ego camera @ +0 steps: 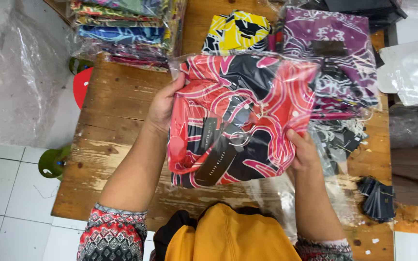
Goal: The person folds patterned shirts and places them into clear plastic bags on a wooden table. They handle multiple shirts one at a time, seal the bags, and stack the packaged items. A second person is visible across the table also handling clothes.
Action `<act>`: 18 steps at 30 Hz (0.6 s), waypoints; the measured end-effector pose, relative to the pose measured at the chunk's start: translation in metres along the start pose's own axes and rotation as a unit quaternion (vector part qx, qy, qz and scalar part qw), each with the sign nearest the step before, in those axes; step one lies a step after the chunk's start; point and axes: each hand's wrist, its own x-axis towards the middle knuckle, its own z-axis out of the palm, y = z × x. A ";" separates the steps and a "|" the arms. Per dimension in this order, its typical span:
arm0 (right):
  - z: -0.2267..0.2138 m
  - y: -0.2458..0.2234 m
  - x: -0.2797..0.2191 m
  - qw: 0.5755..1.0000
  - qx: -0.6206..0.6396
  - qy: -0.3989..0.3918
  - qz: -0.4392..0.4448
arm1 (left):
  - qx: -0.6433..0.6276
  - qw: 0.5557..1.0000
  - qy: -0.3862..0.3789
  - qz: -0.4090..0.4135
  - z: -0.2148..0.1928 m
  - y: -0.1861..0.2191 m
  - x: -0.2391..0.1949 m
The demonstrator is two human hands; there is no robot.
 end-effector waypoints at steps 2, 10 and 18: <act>-0.028 -0.009 -0.019 0.999 -0.006 0.024 -0.024 | -0.018 0.999 0.017 -0.025 0.006 -0.020 0.015; -0.075 -0.011 -0.034 0.995 0.028 0.061 -0.070 | 0.072 0.997 0.019 0.003 0.046 -0.060 0.051; -0.068 -0.034 -0.029 0.989 -0.138 0.046 -0.035 | 0.381 0.907 0.123 -0.129 -0.018 -0.074 0.050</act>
